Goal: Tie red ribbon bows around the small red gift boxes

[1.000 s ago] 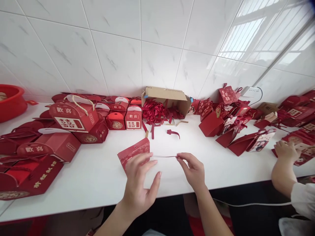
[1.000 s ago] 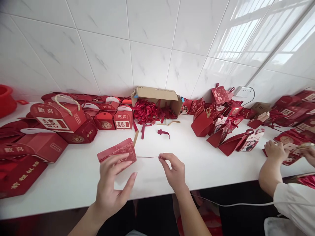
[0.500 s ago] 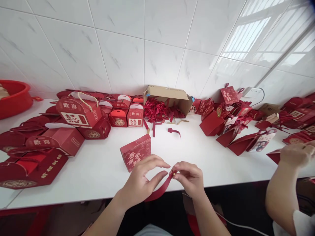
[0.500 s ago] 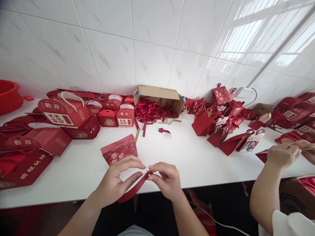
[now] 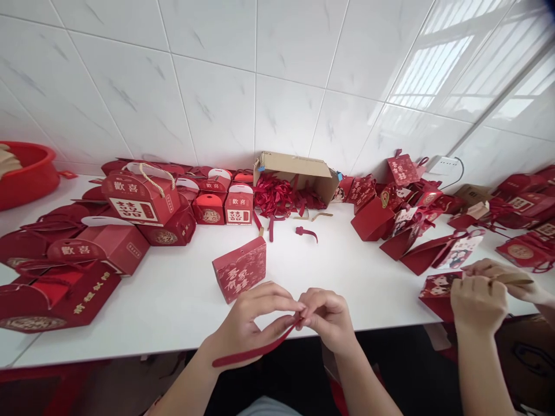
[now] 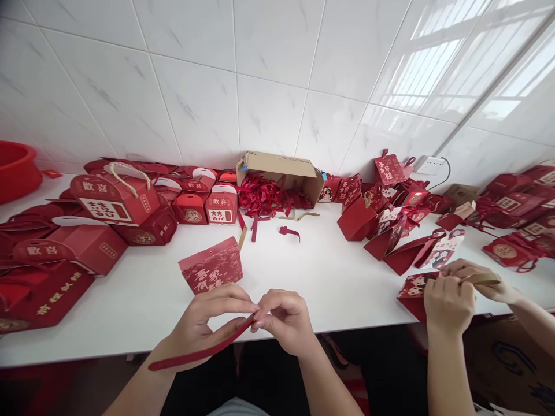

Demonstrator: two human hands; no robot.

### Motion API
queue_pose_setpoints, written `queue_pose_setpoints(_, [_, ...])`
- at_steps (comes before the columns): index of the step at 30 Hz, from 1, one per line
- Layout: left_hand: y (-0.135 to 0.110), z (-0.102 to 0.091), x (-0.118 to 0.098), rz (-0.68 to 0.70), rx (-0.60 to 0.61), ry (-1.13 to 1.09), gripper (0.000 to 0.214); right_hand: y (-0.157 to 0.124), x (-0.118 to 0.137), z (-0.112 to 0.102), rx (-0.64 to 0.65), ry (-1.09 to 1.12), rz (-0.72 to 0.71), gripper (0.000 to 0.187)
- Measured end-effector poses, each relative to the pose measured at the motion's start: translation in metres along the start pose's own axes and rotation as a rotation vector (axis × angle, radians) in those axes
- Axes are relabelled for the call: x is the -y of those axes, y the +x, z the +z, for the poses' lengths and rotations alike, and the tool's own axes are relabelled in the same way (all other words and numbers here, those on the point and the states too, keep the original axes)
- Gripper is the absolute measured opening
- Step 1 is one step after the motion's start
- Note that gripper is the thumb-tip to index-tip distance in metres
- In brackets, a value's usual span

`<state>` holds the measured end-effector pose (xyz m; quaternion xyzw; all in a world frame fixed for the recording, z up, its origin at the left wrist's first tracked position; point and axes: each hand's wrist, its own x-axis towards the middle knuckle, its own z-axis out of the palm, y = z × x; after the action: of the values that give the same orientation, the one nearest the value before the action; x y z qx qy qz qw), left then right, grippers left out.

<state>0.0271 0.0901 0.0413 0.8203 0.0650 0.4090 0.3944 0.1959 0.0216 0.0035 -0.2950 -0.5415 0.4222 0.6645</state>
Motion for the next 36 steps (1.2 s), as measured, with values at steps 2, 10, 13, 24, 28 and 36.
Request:
queue_pose_setpoints(2, [0.000, -0.002, 0.001, 0.039, -0.009, 0.051, 0.027, 0.000, -0.004, 0.002, -0.005, 0.084, 0.062, 0.007])
queue_pose_setpoints(10, [-0.007, -0.005, 0.010, 0.168, -0.045, 0.286, 0.027, -0.003, -0.018, 0.011, -0.101, 0.245, 0.209, 0.011])
queue_pose_setpoints(13, [-0.011, -0.003, 0.015, 0.197, -0.076, 0.359, 0.024, -0.003, -0.017, 0.016, -0.123, 0.301, 0.223, 0.011])
queue_pose_setpoints(24, [-0.020, 0.004, 0.015, 0.275, -0.361, 0.622, 0.020, -0.004, -0.024, 0.035, -0.193, 0.274, 0.170, 0.007])
queue_pose_setpoints(28, [-0.026, 0.011, 0.018, 0.207, -0.419, 0.628, 0.024, -0.004, -0.030, 0.039, -0.234, 0.179, 0.089, 0.008])
queue_pose_setpoints(36, [-0.033, 0.005, 0.019, 0.154, -0.307, 0.569, 0.022, -0.003, -0.026, 0.037, -0.207, 0.020, 0.029, 0.015])
